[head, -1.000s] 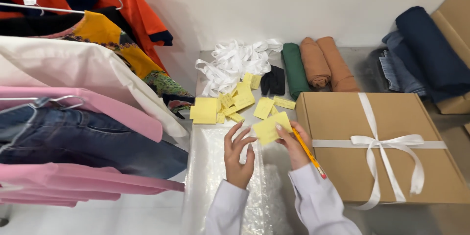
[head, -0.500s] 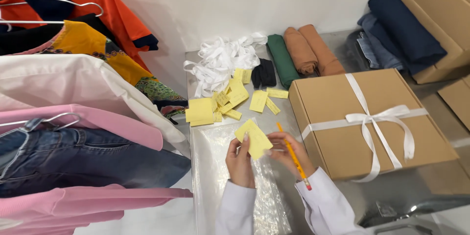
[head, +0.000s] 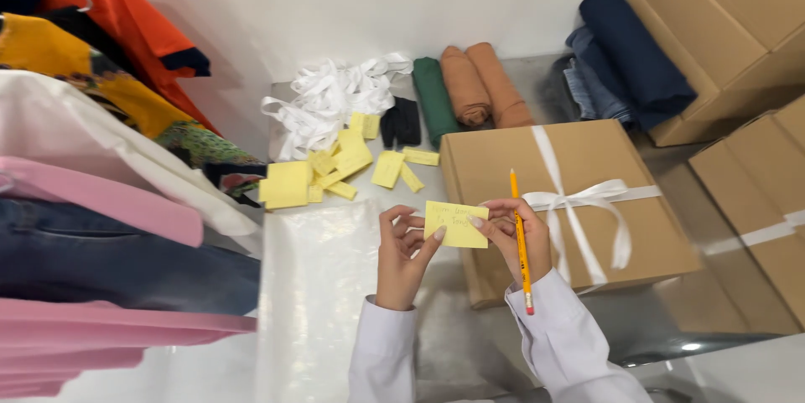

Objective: The person ties a white ribbon around a cardboard box, writes on a yellow sticky note with a pencil, and attaches the note to the box. They then place the box on a stack of other boxes. Finally, they wrap a rolled piece of brown fabric in a clear plastic bag.

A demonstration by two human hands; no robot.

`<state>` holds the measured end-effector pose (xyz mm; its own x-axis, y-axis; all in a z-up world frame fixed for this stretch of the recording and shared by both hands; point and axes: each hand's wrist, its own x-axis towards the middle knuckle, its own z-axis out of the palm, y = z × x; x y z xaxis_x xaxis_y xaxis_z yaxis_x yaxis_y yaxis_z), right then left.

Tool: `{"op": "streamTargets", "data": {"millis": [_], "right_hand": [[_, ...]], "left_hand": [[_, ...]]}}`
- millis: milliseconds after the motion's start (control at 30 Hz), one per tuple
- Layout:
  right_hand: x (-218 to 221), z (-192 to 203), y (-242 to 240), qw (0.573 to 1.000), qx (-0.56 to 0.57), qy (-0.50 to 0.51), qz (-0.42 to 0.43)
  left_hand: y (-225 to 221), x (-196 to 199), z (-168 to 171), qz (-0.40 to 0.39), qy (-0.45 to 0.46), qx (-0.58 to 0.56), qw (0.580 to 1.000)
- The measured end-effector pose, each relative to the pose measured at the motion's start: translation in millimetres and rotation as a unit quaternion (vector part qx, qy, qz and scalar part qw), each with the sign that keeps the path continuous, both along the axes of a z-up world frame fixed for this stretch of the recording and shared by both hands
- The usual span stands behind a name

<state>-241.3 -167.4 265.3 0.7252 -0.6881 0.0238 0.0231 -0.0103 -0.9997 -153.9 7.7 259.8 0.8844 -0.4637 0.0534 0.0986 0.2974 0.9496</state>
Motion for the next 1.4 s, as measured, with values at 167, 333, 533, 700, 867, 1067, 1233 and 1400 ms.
{"op": "streamTargets", "data": {"millis": [167, 333, 533, 700, 867, 1067, 1233, 1400], "right_hand": [[-39.9, 18.9, -59.3, 0.999, -0.027, -0.039, 0.007], [-78.9, 26.0, -118.2, 0.991, -0.04, -0.079, 0.097], [-89.8, 22.7, -140.3, 0.982, 0.012, -0.047, 0.18], [-89.7, 21.1, -155.0, 0.983, 0.032, -0.046, 0.174], [-85.4, 33.0, -165.3, 0.974, -0.002, -0.057, 0.217], [-79.7, 24.7, -172.6, 0.964, -0.039, -0.105, 0.24], [-75.3, -4.9, -185.0, 0.966, -0.044, -0.107, 0.23], [-75.2, -6.1, -169.9, 0.984, 0.033, -0.087, 0.152]], "left_hand": [[-52.5, -32.8, 8.1, -0.048, -0.181, 0.068, 0.98], [-106.0, -63.9, -1.3, -0.016, -0.207, 0.067, 0.976], [-129.8, -93.1, -1.8, 0.034, -0.245, 0.097, 0.964], [-139.8, -97.3, 3.4, 0.077, -0.295, 0.213, 0.928], [-146.5, -92.9, 25.2, 0.048, -0.312, 0.204, 0.927], [-156.3, -92.5, 34.7, 0.039, -0.336, 0.174, 0.925], [-155.4, -99.8, 32.2, 0.044, -0.296, 0.16, 0.941], [-149.4, -101.3, 32.2, 0.025, -0.202, 0.12, 0.972]]}}
